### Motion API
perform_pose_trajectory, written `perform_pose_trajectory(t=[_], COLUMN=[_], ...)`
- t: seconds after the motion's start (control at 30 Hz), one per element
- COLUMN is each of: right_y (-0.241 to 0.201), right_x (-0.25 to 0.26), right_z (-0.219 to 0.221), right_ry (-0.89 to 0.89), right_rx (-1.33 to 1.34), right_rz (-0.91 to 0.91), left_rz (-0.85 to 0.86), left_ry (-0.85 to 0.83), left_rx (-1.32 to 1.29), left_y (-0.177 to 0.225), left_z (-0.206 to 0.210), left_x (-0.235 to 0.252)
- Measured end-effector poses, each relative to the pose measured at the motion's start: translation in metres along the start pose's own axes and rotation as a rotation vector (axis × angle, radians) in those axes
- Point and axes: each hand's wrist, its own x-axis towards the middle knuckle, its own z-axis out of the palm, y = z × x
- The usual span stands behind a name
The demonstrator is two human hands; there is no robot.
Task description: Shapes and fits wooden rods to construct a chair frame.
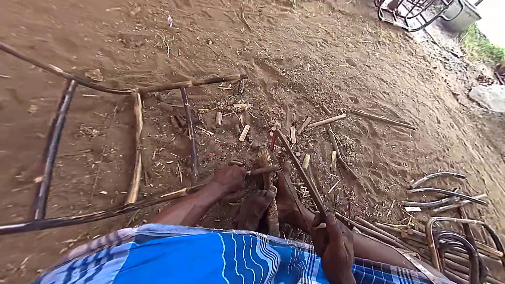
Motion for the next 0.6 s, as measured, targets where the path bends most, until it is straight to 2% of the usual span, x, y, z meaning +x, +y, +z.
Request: perform_pose_trajectory(t=[0.17,0.6], right_y=[0.006,0.011], right_x=[-0.001,-0.014], right_z=[0.002,0.003], right_ry=[0.025,0.014], right_rx=[0.025,-0.175], right_rz=[0.014,-0.022], left_rz=[-0.008,-0.075], left_ry=[0.011,0.006], left_rx=[-0.004,0.006], left_y=[0.006,0.007], left_z=[-0.009,-0.005], left_x=[0.012,0.010])
